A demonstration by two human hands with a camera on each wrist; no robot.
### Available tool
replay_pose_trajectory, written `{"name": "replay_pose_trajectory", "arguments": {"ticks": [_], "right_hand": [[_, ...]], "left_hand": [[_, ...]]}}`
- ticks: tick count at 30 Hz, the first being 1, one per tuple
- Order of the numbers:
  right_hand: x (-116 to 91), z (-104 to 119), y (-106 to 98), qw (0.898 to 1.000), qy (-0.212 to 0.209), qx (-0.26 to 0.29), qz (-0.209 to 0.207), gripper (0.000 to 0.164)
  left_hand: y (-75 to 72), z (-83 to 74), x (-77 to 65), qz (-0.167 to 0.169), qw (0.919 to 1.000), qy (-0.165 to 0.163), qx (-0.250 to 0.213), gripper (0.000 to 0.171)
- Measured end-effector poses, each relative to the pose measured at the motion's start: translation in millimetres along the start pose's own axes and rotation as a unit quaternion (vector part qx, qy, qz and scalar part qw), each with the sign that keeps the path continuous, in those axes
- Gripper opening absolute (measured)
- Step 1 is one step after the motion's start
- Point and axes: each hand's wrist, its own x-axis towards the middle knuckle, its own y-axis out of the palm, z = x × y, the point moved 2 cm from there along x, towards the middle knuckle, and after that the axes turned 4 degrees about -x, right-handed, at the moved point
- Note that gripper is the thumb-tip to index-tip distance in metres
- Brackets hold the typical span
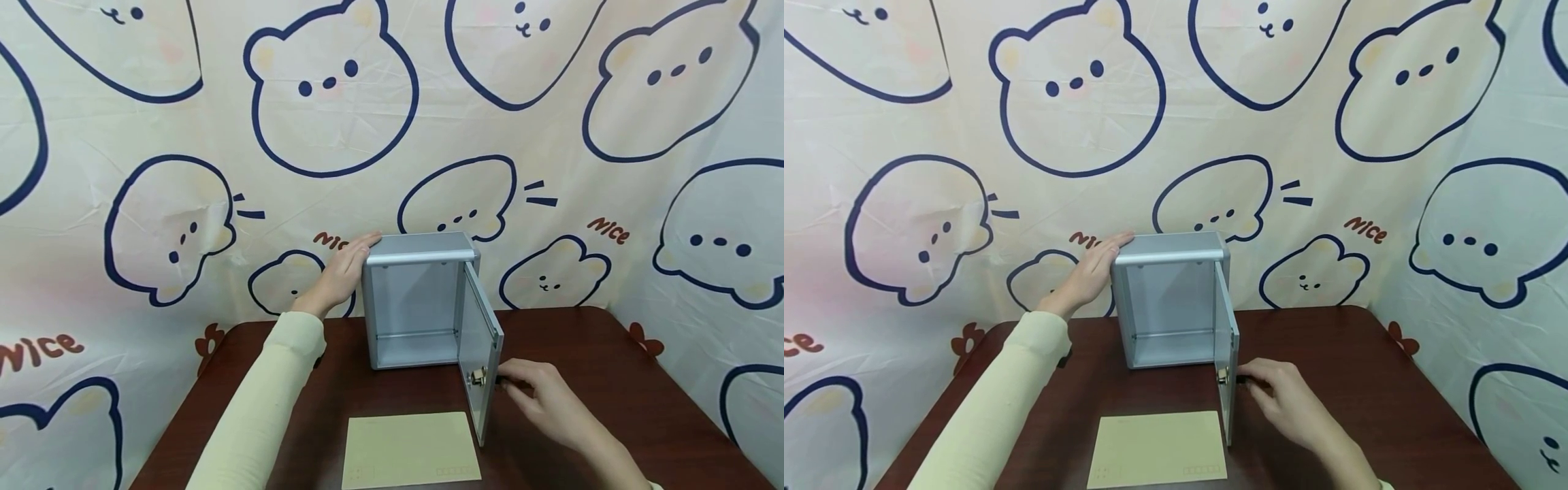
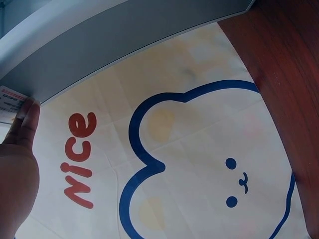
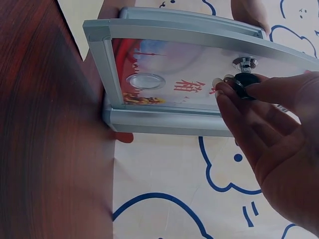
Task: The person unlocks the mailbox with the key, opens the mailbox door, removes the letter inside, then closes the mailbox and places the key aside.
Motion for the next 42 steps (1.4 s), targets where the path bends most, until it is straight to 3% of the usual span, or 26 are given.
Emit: {"name": "replay_pose_trajectory", "arguments": {"ticks": [8,23,33,42], "right_hand": [[0.8,0.6,2.5,1.0,-0.001,-0.009,-0.012,0.038],[6.0,6.5,9.7,1.0,0.017,0.014,0.018,0.035],[9.9,10.6,14.4,1.0,-0.001,0.005,0.012,0.036],[13.0,14.1,18.2,0.999,0.01,0.011,0.029,0.033]], "left_hand": [[1.1,2.3,-0.4,-0.004,1.0,0.002,-0.007,0.05],[0.8,1.9,-0.1,-0.003,0.9999,0.004,-0.011,0.051],[0.1,2.7,-0.2,-0.004,0.9999,0.004,-0.012,0.05],[-1.9,3.9,-1.0,0.005,0.9997,0.003,0.026,0.054]]}}
